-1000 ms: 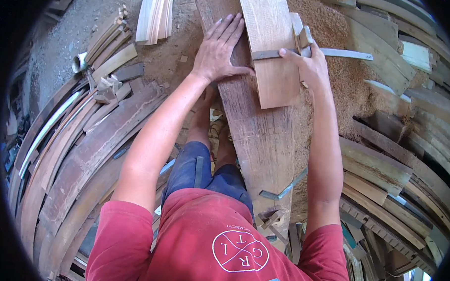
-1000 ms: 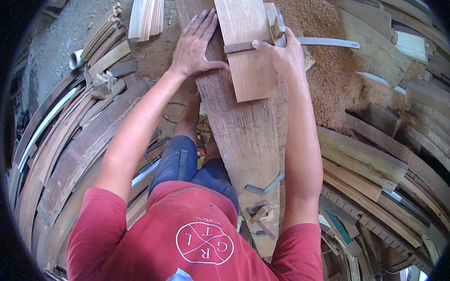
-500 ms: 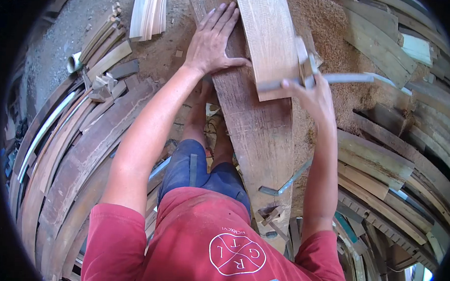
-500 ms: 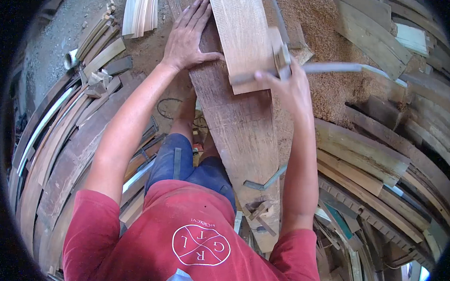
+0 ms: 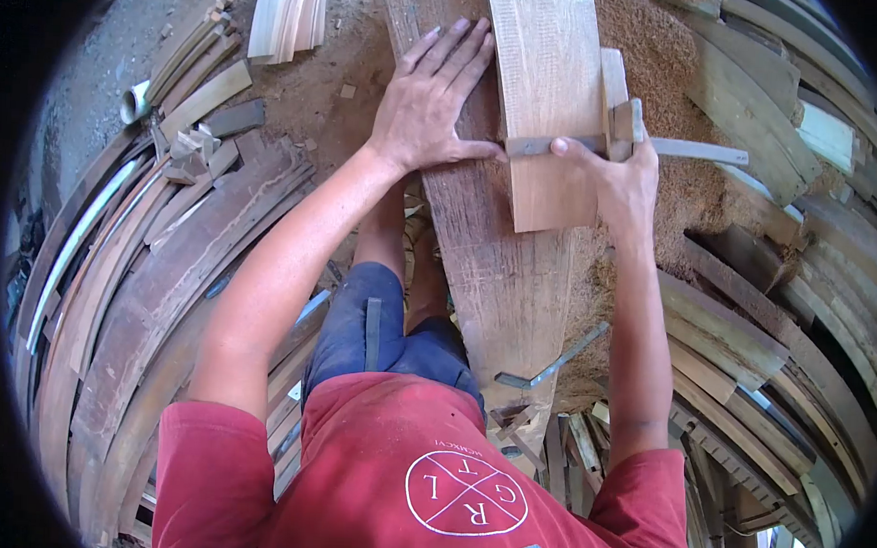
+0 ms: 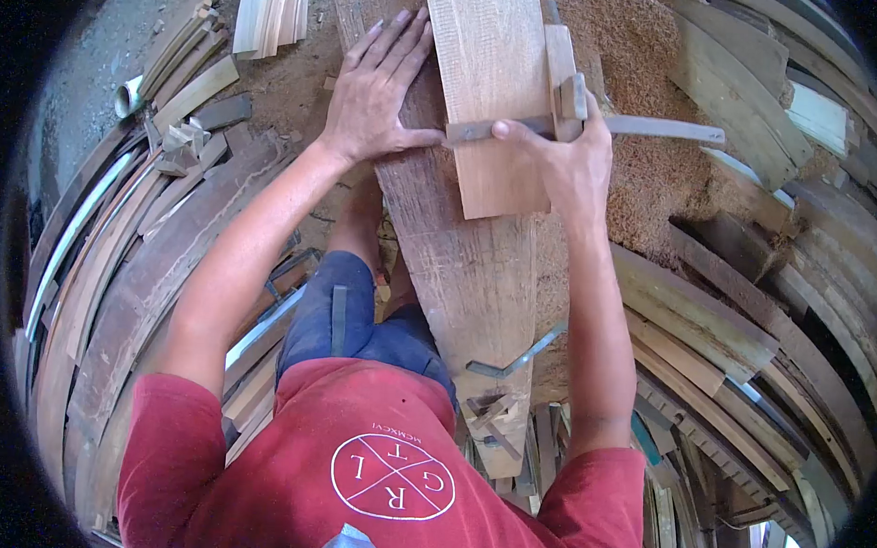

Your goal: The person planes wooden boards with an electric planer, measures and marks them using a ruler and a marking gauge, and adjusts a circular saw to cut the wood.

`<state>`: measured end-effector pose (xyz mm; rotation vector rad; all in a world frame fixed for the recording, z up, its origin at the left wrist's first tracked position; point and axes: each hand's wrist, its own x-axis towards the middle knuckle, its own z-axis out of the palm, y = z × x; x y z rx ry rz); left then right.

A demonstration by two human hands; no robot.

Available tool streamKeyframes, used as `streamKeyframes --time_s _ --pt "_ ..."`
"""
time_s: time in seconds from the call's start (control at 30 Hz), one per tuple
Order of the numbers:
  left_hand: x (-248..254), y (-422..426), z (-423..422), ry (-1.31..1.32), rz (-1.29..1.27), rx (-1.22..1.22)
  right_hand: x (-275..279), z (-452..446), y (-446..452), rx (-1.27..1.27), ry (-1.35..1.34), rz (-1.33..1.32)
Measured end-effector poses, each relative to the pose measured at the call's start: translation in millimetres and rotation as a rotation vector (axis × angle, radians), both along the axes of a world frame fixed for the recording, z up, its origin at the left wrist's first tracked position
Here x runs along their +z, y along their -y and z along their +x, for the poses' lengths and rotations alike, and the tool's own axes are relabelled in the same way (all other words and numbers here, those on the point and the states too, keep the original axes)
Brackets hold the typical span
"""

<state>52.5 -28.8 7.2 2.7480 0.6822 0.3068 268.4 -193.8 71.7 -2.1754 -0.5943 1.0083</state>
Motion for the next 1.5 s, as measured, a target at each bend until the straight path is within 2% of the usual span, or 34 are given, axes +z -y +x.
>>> streamKeyframes --time_s 0.17,0.27,0.47,0.6,0.77,0.9,1.0,1.1,1.33,1.4,1.5 --pt "2.1 -4.4 0.4 0.001 0.026 -0.038 -4.9 17.4 -44.5 0.043 0.039 0.096" --pt "7.4 0.7 2.1 0.019 0.012 -0.071 -14.4 25.1 -58.5 0.111 0.214 0.025" --pt "13.7 4.0 4.2 -0.085 0.046 -0.047 -8.6 23.9 -59.4 0.086 0.138 0.078" --pt "20.8 4.6 9.0 -0.074 -0.051 -0.005 -8.9 24.4 -69.3 0.044 0.107 0.117" --pt "28.4 2.9 7.9 -0.066 -0.157 -0.004 -15.9 50.7 -147.6 0.035 0.069 0.107" --pt "34.3 1.8 8.3 -0.069 -0.202 0.001 -26.3 70.9 -208.4 0.047 0.204 0.166" --pt "38.5 -1.3 8.5 -0.092 -0.244 0.007 -32.6 78.8 -224.7 0.102 0.171 0.189" --pt "36.3 2.7 11.0 -0.07 -0.299 0.058 -31.8 77.7 -230.1 0.093 0.268 0.179" --pt "35.2 3.7 17.8 -0.098 -0.318 0.138 -27.7 76.4 -240.4 0.055 0.102 0.151" --pt "34.4 4.4 17.0 -0.097 -0.314 0.131 -34.7 86.3 -266.6 0.055 0.232 0.24" --pt "33.2 3.7 18.7 -0.1 -0.293 0.136 -17.7 96.3 -302.1 0.058 0.154 0.315"
